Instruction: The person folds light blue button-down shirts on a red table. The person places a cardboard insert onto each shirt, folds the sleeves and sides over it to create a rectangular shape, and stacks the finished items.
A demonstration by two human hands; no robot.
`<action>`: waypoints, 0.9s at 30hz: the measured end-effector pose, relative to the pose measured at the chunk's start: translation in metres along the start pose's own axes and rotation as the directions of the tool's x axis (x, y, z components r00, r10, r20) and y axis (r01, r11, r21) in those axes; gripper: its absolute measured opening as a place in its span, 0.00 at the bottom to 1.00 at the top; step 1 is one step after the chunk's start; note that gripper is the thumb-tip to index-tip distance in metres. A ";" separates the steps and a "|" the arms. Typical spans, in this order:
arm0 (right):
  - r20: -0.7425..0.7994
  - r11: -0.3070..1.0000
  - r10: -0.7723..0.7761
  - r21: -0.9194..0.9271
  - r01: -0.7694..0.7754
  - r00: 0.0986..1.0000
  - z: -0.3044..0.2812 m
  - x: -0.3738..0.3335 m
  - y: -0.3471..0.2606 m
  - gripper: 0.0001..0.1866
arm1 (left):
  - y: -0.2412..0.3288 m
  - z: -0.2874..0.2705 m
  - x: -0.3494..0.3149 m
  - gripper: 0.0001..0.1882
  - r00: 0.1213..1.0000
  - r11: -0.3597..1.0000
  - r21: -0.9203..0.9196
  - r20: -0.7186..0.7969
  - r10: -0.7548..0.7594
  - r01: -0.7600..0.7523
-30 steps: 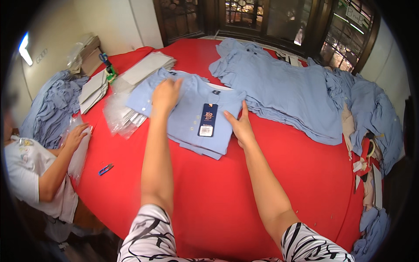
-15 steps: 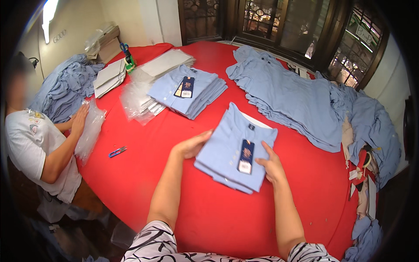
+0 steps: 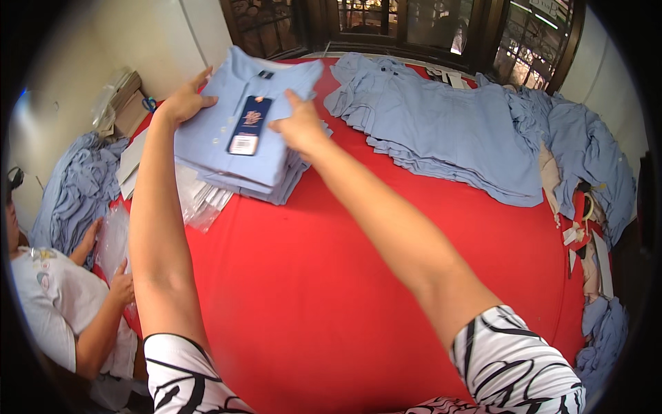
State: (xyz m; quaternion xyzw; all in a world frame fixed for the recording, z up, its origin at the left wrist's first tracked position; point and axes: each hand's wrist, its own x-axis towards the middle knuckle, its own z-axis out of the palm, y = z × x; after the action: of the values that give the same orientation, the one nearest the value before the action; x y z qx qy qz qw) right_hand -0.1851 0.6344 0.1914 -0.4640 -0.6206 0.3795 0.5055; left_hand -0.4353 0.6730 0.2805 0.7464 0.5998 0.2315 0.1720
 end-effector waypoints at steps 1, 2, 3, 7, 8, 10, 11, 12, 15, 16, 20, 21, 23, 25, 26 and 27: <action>-0.003 0.999 0.051 -0.004 -0.051 0.999 0.014 0.014 0.018 0.45 | 0.001 0.001 0.018 0.44 0.997 0.989 0.129 0.005 -0.072 0.071; 0.002 0.995 0.100 -0.001 -0.100 0.995 0.027 0.027 0.039 0.46 | -0.010 0.019 0.037 0.46 0.991 0.946 0.305 0.037 -0.132 0.115; -0.002 0.980 0.192 -0.050 -0.192 0.981 0.031 0.029 0.063 0.46 | -0.008 0.057 0.043 0.46 0.980 0.946 0.273 0.044 -0.192 0.173; 0.218 0.932 0.279 0.174 -0.318 0.935 0.021 0.011 0.092 0.48 | -0.041 0.156 0.017 0.50 0.965 0.956 0.155 0.045 -0.259 0.250; 0.326 0.879 0.261 0.310 -0.364 0.909 0.009 0.000 0.084 0.49 | -0.054 0.154 0.007 0.50 0.963 0.960 0.084 0.027 -0.269 0.266; 0.078 0.977 0.071 0.195 -0.085 0.994 -0.039 -0.003 0.105 0.48 | -0.055 0.156 0.006 0.49 0.969 0.969 0.022 0.004 -0.246 0.246; 0.024 0.995 -0.041 -0.086 0.043 0.999 -0.073 -0.011 0.103 0.42 | -0.058 0.148 -0.002 0.48 0.967 0.966 0.037 -0.025 -0.255 0.256; -0.066 0.898 -0.171 -0.421 0.128 0.983 -0.112 -0.018 0.107 0.32 | -0.052 0.142 -0.003 0.47 0.961 0.961 0.016 0.005 -0.276 0.276; -0.265 0.362 -0.252 -0.918 -0.163 0.931 -0.232 -0.046 0.145 0.13 | -0.045 0.122 0.000 0.45 0.952 0.941 -0.146 0.060 -0.300 0.306; -0.283 0.274 -0.150 -0.933 -0.235 0.948 -0.259 -0.053 0.153 0.10 | -0.050 0.112 0.002 0.44 0.956 0.919 -0.266 0.039 -0.292 0.291; -0.195 0.541 -0.151 -0.837 -0.084 0.969 -0.323 -0.073 0.136 0.08 | 0.004 0.096 -0.006 0.39 0.846 0.996 0.044 -0.532 -0.047 0.083; -0.172 0.636 -0.164 -0.771 -0.029 0.971 -0.324 -0.080 0.116 0.09 | 0.023 0.090 -0.019 0.37 0.767 0.958 0.251 -0.639 0.057 0.137; -0.083 0.725 -0.145 -0.687 0.049 0.986 -0.319 -0.108 0.070 0.09 | 0.061 0.095 -0.059 0.30 0.780 0.983 0.175 -0.606 0.156 -0.060; 0.094 0.651 -0.168 -0.737 0.182 0.981 -0.311 -0.175 0.042 0.08 | 0.107 0.132 -0.110 0.22 0.835 0.977 -0.040 -0.527 0.159 -0.211; 0.214 0.568 -0.223 -0.764 0.305 0.951 -0.314 -0.214 0.036 0.07 | 0.133 0.157 -0.140 0.18 0.879 0.949 -0.206 -0.460 0.122 -0.239; 0.264 0.630 -0.072 -0.736 0.249 0.962 -0.321 -0.255 0.024 0.07 | 0.149 0.184 -0.162 0.18 0.895 0.950 -0.156 -0.404 0.189 -0.271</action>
State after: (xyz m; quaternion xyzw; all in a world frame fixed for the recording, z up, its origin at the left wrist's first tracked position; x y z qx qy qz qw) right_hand 0.1484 0.3968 0.1629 -0.5334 -0.8107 0.0827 0.2268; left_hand -0.2405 0.4857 0.1843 0.7303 0.5010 0.4536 0.0997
